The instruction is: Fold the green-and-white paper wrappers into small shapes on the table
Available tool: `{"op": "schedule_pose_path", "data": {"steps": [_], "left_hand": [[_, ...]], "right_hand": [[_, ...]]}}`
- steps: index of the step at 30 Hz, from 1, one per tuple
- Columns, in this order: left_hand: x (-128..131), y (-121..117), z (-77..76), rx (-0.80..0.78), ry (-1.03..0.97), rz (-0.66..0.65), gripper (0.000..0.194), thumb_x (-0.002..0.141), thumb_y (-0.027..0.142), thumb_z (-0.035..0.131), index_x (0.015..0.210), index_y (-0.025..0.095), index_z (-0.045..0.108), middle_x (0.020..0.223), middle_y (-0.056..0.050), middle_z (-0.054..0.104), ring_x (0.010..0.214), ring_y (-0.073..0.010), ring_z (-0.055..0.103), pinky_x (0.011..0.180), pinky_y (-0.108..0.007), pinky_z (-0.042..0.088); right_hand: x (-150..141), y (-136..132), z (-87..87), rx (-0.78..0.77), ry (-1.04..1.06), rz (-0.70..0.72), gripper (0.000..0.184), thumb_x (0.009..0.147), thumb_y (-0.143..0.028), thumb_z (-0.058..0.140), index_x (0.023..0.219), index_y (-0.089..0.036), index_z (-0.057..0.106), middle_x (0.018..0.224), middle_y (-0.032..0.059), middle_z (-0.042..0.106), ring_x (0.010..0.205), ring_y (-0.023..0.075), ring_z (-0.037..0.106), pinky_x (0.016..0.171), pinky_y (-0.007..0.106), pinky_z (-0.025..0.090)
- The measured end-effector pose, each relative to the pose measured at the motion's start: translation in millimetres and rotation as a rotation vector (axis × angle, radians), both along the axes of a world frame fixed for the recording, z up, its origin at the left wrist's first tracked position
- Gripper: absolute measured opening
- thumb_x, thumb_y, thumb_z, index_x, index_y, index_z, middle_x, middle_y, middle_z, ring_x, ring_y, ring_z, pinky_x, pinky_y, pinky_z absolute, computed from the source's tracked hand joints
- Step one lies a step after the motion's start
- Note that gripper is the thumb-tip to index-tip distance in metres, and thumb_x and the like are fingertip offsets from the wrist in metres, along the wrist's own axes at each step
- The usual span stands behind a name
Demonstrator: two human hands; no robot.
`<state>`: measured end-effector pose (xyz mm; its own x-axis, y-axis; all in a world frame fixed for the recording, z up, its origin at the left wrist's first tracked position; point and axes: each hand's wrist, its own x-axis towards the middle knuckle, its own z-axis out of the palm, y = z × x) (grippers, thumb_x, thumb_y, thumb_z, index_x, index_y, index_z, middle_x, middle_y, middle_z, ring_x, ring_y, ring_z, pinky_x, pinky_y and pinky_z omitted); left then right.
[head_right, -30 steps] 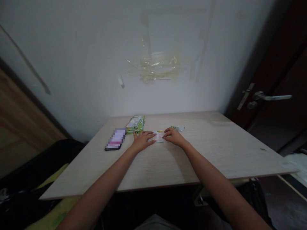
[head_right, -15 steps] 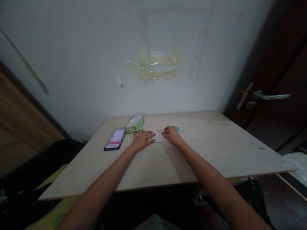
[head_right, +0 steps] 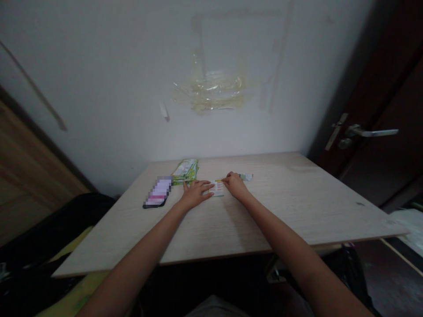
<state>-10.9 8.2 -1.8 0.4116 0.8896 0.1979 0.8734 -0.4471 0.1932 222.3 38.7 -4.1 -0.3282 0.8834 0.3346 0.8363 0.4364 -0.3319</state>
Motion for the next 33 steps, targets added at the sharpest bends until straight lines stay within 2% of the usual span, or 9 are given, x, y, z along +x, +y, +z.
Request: {"op": "schedule_pose_path", "data": {"steps": [5, 10, 16, 21, 27, 33], "left_hand": [[1, 0, -0.3, 0.012, 0.009, 0.007, 0.045, 0.095, 0.061, 0.047, 0.136, 0.049, 0.056, 0.148, 0.002, 0.054, 0.135, -0.0348, 0.040, 0.114, -0.074, 0.004], [1, -1, 0.1, 0.025, 0.023, 0.011, 0.045, 0.095, 0.062, 0.046, 0.137, 0.048, 0.056, 0.148, 0.002, 0.054, 0.135, -0.0351, 0.041, 0.115, -0.073, 0.007], [0, -2, -0.3, 0.034, 0.020, -0.001, 0.046, 0.095, 0.062, 0.046, 0.138, 0.049, 0.055, 0.148, 0.002, 0.054, 0.136, -0.0345, 0.041, 0.116, -0.073, 0.007], [1, -3, 1.0, 0.029, 0.041, 0.012, 0.047, 0.094, 0.062, 0.047, 0.138, 0.049, 0.054, 0.149, 0.002, 0.053, 0.136, -0.0345, 0.041, 0.116, -0.073, 0.005], [2, -3, 0.4, 0.016, 0.021, 0.017, 0.046, 0.094, 0.062, 0.047, 0.138, 0.049, 0.055, 0.149, 0.003, 0.053, 0.137, -0.0341, 0.040, 0.114, -0.075, 0.000], [1, -3, 0.3, 0.007, 0.014, 0.010, 0.047, 0.094, 0.063, 0.046, 0.138, 0.049, 0.053, 0.150, 0.003, 0.052, 0.137, -0.0345, 0.039, 0.113, -0.076, 0.001]], "right_hand": [[-5, -4, -0.9, 0.043, -0.057, -0.048, 0.032, 0.097, -0.021, 0.051, 0.118, -0.020, 0.075, 0.112, 0.0141, 0.065, 0.103, 0.0251, 0.059, 0.097, 0.035, 0.042], [-5, -4, -6.6, 0.063, -0.011, -0.054, 0.033, 0.096, -0.019, 0.051, 0.121, -0.017, 0.073, 0.116, 0.0148, 0.065, 0.107, 0.0249, 0.058, 0.099, 0.034, 0.042], [3, -3, -10.9, 0.041, 0.129, 0.014, 0.026, 0.093, -0.025, 0.060, 0.110, -0.016, 0.077, 0.113, 0.0117, 0.068, 0.107, 0.0216, 0.060, 0.100, 0.032, 0.044], [4, -1, -11.7, 0.040, 0.165, 0.030, 0.021, 0.091, -0.027, 0.064, 0.103, -0.017, 0.079, 0.108, 0.0115, 0.070, 0.105, 0.0215, 0.062, 0.099, 0.033, 0.045], [6, 1, -8.7, 0.009, 0.165, 0.037, 0.020, 0.088, -0.026, 0.067, 0.100, -0.016, 0.080, 0.105, 0.0116, 0.071, 0.101, 0.0212, 0.063, 0.097, 0.033, 0.046], [10, -4, -2.0, -0.002, 0.151, 0.091, 0.021, 0.088, -0.027, 0.067, 0.101, -0.016, 0.079, 0.106, 0.0121, 0.072, 0.101, 0.0217, 0.064, 0.098, 0.033, 0.047]]}}
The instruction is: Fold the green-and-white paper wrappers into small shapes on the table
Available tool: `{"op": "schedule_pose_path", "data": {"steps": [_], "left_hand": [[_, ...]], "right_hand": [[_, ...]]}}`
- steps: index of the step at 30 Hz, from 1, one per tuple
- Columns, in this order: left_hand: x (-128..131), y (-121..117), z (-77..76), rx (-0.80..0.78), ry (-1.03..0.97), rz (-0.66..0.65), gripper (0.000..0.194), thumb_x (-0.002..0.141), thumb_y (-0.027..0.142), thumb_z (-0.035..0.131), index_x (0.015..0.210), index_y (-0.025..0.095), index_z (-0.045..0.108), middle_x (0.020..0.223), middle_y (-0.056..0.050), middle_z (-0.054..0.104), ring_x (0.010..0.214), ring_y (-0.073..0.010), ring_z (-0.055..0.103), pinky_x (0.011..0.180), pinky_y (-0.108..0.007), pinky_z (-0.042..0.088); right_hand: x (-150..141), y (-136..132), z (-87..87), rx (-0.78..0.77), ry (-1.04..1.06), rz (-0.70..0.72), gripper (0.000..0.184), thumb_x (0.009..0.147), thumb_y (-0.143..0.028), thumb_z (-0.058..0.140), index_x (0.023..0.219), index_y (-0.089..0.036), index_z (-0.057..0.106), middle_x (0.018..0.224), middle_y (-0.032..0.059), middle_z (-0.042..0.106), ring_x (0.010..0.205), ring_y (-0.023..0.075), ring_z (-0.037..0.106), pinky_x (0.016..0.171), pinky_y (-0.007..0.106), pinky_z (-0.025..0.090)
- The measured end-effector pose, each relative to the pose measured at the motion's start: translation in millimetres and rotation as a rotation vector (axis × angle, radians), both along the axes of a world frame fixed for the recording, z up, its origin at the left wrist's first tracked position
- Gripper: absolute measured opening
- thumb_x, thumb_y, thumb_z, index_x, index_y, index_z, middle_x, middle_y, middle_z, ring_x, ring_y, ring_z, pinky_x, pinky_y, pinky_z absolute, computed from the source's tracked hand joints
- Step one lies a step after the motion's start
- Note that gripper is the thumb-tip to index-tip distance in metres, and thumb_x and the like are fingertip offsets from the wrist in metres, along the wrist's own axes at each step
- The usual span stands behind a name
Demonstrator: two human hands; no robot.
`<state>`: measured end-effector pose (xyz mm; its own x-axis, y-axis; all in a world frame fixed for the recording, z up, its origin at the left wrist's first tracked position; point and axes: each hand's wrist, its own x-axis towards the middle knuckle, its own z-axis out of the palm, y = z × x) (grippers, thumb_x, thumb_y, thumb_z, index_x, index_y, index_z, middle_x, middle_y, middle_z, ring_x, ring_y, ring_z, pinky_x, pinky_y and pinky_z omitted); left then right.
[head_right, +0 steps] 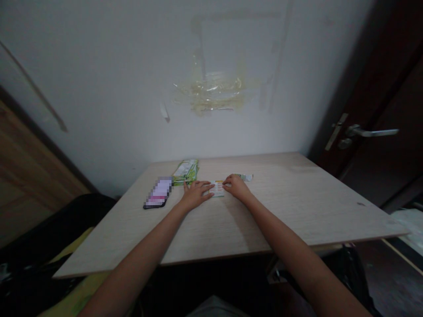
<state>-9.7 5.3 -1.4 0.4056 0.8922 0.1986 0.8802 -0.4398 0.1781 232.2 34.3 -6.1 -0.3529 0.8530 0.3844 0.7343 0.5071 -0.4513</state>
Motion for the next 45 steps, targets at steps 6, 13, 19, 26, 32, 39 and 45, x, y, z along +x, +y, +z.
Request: {"op": "schedule_pose_path", "data": {"steps": [6, 13, 19, 26, 32, 39, 45], "left_hand": [[1, -2, 2.2, -0.003, 0.014, 0.016, 0.047, 0.094, 0.062, 0.048, 0.138, 0.047, 0.055, 0.149, 0.001, 0.052, 0.137, -0.0341, 0.039, 0.116, -0.072, 0.002], [-1, -1, -0.1, 0.021, -0.005, -0.004, 0.047, 0.094, 0.063, 0.046, 0.138, 0.047, 0.055, 0.148, 0.001, 0.053, 0.137, -0.0338, 0.040, 0.116, -0.072, 0.001], [-3, -1, -1.2, 0.021, -0.019, -0.011, 0.046, 0.095, 0.062, 0.046, 0.138, 0.047, 0.055, 0.148, 0.002, 0.054, 0.136, -0.0333, 0.040, 0.116, -0.073, -0.001], [-2, -2, 1.0, 0.008, -0.014, -0.010, 0.047, 0.095, 0.062, 0.046, 0.138, 0.047, 0.054, 0.149, 0.002, 0.053, 0.136, -0.0334, 0.040, 0.114, -0.074, -0.001], [-1, -1, -0.3, 0.014, -0.004, 0.004, 0.046, 0.094, 0.062, 0.046, 0.138, 0.048, 0.054, 0.148, 0.002, 0.054, 0.136, -0.0347, 0.040, 0.115, -0.074, 0.001], [-1, -2, 0.7, 0.012, -0.004, 0.001, 0.046, 0.094, 0.063, 0.045, 0.138, 0.049, 0.054, 0.148, 0.002, 0.054, 0.136, -0.0344, 0.041, 0.114, -0.074, 0.002], [-1, -3, 1.7, 0.004, -0.004, 0.011, 0.048, 0.094, 0.064, 0.044, 0.138, 0.049, 0.054, 0.149, 0.001, 0.053, 0.137, -0.0345, 0.039, 0.115, -0.073, 0.001]], "right_hand": [[4, -2, 1.5, -0.004, -0.015, 0.055, 0.024, 0.085, -0.026, 0.070, 0.106, -0.017, 0.079, 0.110, 0.0121, 0.071, 0.103, 0.0225, 0.064, 0.100, 0.035, 0.046], [8, -3, 0.0, -0.035, -0.002, 0.099, 0.030, 0.082, -0.026, 0.073, 0.111, -0.019, 0.077, 0.117, 0.0128, 0.068, 0.107, 0.0231, 0.063, 0.101, 0.037, 0.046], [11, -6, 0.5, -0.060, -0.010, 0.106, 0.035, 0.080, -0.029, 0.076, 0.113, -0.020, 0.075, 0.123, 0.0134, 0.064, 0.112, 0.0238, 0.061, 0.106, 0.041, 0.044], [17, -4, -2.6, -0.080, -0.020, 0.140, 0.043, 0.076, -0.031, 0.080, 0.117, -0.020, 0.073, 0.130, 0.0148, 0.060, 0.119, 0.0259, 0.058, 0.109, 0.044, 0.041], [19, -5, -2.8, -0.098, -0.016, 0.147, 0.048, 0.074, -0.034, 0.082, 0.119, -0.020, 0.072, 0.133, 0.0153, 0.058, 0.122, 0.0271, 0.056, 0.110, 0.046, 0.040], [22, -2, -10.2, -0.091, 0.046, 0.168, 0.043, 0.077, -0.034, 0.080, 0.117, -0.022, 0.073, 0.131, 0.0134, 0.060, 0.121, 0.0252, 0.057, 0.110, 0.045, 0.040], [22, -1, -8.2, -0.054, 0.096, 0.215, 0.018, 0.085, -0.029, 0.070, 0.100, -0.024, 0.079, 0.121, 0.0097, 0.068, 0.114, 0.0233, 0.062, 0.105, 0.043, 0.045]]}}
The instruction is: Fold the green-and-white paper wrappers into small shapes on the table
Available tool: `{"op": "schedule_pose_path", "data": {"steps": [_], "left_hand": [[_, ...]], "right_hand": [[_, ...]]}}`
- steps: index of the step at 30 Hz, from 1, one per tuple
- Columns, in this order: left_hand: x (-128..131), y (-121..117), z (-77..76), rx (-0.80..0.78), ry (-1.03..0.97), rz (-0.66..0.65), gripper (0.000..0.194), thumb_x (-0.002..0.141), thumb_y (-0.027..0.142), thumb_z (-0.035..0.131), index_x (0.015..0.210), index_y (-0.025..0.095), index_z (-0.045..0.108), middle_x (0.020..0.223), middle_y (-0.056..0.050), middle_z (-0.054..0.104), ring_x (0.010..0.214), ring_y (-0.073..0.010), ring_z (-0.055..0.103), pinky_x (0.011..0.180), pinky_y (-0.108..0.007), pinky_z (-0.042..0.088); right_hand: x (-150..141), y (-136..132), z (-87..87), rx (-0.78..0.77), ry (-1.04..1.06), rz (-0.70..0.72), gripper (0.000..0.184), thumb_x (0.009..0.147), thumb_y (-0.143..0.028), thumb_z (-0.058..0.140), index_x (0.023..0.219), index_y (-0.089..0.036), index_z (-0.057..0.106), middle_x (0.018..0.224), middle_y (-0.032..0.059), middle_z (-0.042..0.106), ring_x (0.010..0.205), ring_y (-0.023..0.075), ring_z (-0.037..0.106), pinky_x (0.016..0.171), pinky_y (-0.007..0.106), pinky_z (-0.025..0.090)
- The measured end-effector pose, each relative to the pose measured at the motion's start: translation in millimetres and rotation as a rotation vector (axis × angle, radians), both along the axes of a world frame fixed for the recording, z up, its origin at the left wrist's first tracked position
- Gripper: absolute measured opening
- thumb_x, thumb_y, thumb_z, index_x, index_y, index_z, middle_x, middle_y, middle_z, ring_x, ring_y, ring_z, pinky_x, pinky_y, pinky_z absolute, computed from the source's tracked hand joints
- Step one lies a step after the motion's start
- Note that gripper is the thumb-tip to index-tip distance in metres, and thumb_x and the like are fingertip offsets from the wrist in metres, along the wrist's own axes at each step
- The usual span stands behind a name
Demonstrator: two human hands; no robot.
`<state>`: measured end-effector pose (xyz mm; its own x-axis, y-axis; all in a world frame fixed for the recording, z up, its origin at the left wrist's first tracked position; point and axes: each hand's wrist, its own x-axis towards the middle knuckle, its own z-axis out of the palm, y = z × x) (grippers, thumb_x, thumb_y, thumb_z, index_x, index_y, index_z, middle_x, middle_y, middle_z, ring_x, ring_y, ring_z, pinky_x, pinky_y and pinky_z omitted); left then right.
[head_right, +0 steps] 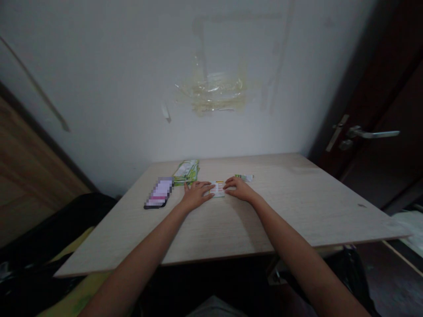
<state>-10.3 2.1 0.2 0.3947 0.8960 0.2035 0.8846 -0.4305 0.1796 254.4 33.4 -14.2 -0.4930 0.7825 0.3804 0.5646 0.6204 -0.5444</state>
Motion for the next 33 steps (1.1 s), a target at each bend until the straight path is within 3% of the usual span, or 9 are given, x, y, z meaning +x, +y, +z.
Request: {"op": "schedule_pose_path", "data": {"steps": [8, 18, 33], "left_hand": [[-1, 0, 0.4, -0.007, -0.017, -0.007, 0.046, 0.095, 0.063, 0.045, 0.138, 0.049, 0.054, 0.150, 0.003, 0.052, 0.137, -0.0337, 0.039, 0.114, -0.074, -0.001], [-1, 3, -2.1, 0.001, -0.012, -0.015, 0.047, 0.094, 0.063, 0.046, 0.138, 0.048, 0.054, 0.149, 0.002, 0.053, 0.137, -0.0338, 0.039, 0.115, -0.073, 0.000], [-1, 5, -5.0, 0.016, 0.000, -0.025, 0.046, 0.095, 0.062, 0.046, 0.137, 0.048, 0.055, 0.148, 0.002, 0.054, 0.136, -0.0341, 0.041, 0.115, -0.074, 0.001]], "right_hand": [[-2, 1, 0.9, -0.019, 0.032, -0.020, 0.014, 0.085, -0.029, 0.069, 0.090, -0.023, 0.081, 0.116, 0.0094, 0.070, 0.107, 0.0214, 0.065, 0.100, 0.038, 0.049], [-12, 1, 5.3, 0.044, -0.046, -0.137, 0.019, 0.089, -0.028, 0.065, 0.096, -0.023, 0.081, 0.119, 0.0115, 0.072, 0.110, 0.0248, 0.066, 0.103, 0.041, 0.048], [-24, 9, 8.6, 0.015, -0.177, -0.257, 0.026, 0.093, -0.028, 0.060, 0.110, -0.020, 0.078, 0.125, 0.0119, 0.070, 0.117, 0.0239, 0.063, 0.106, 0.034, 0.043]]}}
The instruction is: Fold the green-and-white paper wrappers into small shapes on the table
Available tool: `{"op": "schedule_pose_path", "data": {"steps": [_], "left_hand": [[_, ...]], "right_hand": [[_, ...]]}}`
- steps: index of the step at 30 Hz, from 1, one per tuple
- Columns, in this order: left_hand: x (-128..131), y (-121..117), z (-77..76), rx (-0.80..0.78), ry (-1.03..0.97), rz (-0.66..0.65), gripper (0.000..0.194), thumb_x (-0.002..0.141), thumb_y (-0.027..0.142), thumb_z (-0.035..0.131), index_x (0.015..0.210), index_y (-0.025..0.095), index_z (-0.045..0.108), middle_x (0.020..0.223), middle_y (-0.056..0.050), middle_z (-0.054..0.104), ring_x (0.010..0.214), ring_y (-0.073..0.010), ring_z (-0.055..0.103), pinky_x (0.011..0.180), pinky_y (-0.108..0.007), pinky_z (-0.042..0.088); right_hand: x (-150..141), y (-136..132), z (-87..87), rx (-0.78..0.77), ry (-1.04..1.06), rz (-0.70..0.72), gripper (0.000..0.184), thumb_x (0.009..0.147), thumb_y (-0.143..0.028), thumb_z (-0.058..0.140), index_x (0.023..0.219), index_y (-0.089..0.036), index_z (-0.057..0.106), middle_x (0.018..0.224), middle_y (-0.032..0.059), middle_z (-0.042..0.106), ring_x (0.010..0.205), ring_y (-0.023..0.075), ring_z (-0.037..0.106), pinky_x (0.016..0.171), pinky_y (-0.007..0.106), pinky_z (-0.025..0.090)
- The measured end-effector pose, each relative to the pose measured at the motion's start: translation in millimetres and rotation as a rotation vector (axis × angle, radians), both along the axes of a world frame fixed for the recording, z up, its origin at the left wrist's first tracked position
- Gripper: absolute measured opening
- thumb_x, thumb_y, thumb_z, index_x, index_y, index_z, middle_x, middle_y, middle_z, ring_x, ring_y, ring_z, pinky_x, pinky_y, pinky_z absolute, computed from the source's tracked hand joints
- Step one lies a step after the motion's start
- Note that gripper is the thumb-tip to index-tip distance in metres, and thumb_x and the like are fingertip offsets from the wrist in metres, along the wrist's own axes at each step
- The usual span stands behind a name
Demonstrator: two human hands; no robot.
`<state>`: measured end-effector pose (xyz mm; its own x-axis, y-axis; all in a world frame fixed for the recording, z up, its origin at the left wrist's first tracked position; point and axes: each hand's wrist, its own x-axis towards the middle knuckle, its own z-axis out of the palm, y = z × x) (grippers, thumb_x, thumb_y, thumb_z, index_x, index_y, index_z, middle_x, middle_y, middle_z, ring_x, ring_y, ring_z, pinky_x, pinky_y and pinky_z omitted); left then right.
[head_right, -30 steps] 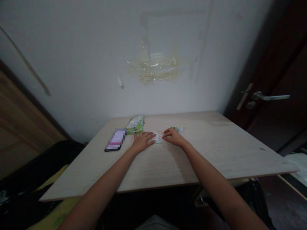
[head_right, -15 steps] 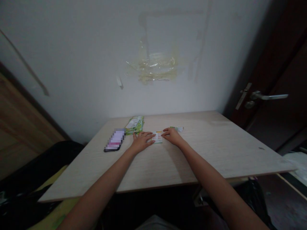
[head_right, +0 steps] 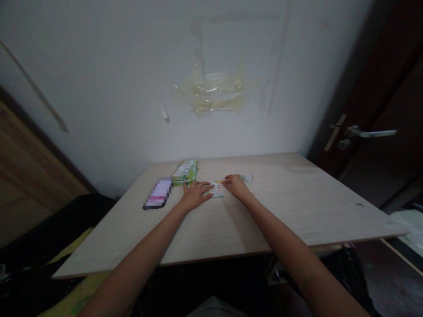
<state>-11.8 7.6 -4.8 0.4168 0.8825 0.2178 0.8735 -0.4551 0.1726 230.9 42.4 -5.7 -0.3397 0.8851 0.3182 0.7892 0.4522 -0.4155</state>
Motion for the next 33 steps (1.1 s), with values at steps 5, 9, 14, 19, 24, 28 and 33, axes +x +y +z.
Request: {"op": "schedule_pose_path", "data": {"steps": [5, 9, 14, 19, 24, 28, 33], "left_hand": [[1, 0, 0.7, -0.003, -0.008, 0.004, 0.045, 0.095, 0.061, 0.046, 0.137, 0.049, 0.055, 0.148, 0.002, 0.054, 0.136, -0.0340, 0.041, 0.116, -0.072, 0.001], [1, -1, 2.3, -0.013, -0.003, 0.006, 0.045, 0.095, 0.061, 0.046, 0.138, 0.049, 0.054, 0.149, 0.002, 0.053, 0.136, -0.0342, 0.040, 0.116, -0.072, 0.003], [0, -1, 1.3, 0.006, 0.005, 0.009, 0.046, 0.095, 0.062, 0.045, 0.138, 0.049, 0.055, 0.148, 0.002, 0.054, 0.136, -0.0346, 0.041, 0.115, -0.074, 0.003], [0, 0, 1.3, 0.003, -0.006, 0.010, 0.046, 0.094, 0.062, 0.047, 0.138, 0.049, 0.055, 0.147, 0.003, 0.054, 0.137, -0.0348, 0.041, 0.114, -0.075, 0.003], [0, -2, 4.6, -0.011, -0.026, 0.004, 0.046, 0.094, 0.062, 0.049, 0.138, 0.048, 0.055, 0.148, 0.002, 0.054, 0.136, -0.0342, 0.041, 0.114, -0.076, 0.005], [1, -4, 5.8, -0.016, -0.019, 0.011, 0.046, 0.094, 0.061, 0.049, 0.137, 0.049, 0.055, 0.148, 0.003, 0.054, 0.136, -0.0336, 0.041, 0.114, -0.076, 0.005], [1, -4, 5.9, -0.018, -0.014, 0.014, 0.046, 0.094, 0.060, 0.049, 0.138, 0.048, 0.055, 0.149, 0.002, 0.054, 0.136, -0.0330, 0.041, 0.114, -0.075, -0.001]], "right_hand": [[-3, 1, 0.8, 0.011, -0.063, -0.017, 0.030, 0.096, -0.028, 0.055, 0.117, -0.022, 0.076, 0.127, 0.0109, 0.069, 0.118, 0.0241, 0.061, 0.106, 0.035, 0.041], [-5, 2, 2.5, 0.020, -0.113, -0.012, 0.032, 0.097, -0.027, 0.052, 0.118, -0.021, 0.075, 0.125, 0.0112, 0.069, 0.112, 0.0236, 0.062, 0.105, 0.035, 0.041], [-8, -1, 4.3, 0.061, -0.169, -0.017, 0.034, 0.098, -0.027, 0.049, 0.121, -0.023, 0.074, 0.123, 0.0112, 0.069, 0.110, 0.0246, 0.060, 0.103, 0.036, 0.040], [-12, -5, 6.0, 0.084, -0.225, -0.050, 0.035, 0.098, -0.025, 0.048, 0.123, -0.023, 0.072, 0.122, 0.0112, 0.067, 0.109, 0.0259, 0.057, 0.101, 0.036, 0.040], [-17, -8, 5.6, 0.087, -0.273, -0.109, 0.039, 0.100, -0.025, 0.044, 0.130, -0.022, 0.068, 0.128, 0.0124, 0.064, 0.112, 0.0282, 0.055, 0.100, 0.038, 0.040], [-18, -11, 3.6, 0.086, -0.266, -0.138, 0.040, 0.099, -0.024, 0.043, 0.133, -0.022, 0.065, 0.131, 0.0131, 0.062, 0.115, 0.0289, 0.053, 0.101, 0.039, 0.040], [-12, -14, 2.9, 0.092, -0.178, -0.095, 0.035, 0.099, -0.026, 0.048, 0.127, -0.020, 0.069, 0.129, 0.0117, 0.064, 0.116, 0.0246, 0.055, 0.103, 0.035, 0.040]]}}
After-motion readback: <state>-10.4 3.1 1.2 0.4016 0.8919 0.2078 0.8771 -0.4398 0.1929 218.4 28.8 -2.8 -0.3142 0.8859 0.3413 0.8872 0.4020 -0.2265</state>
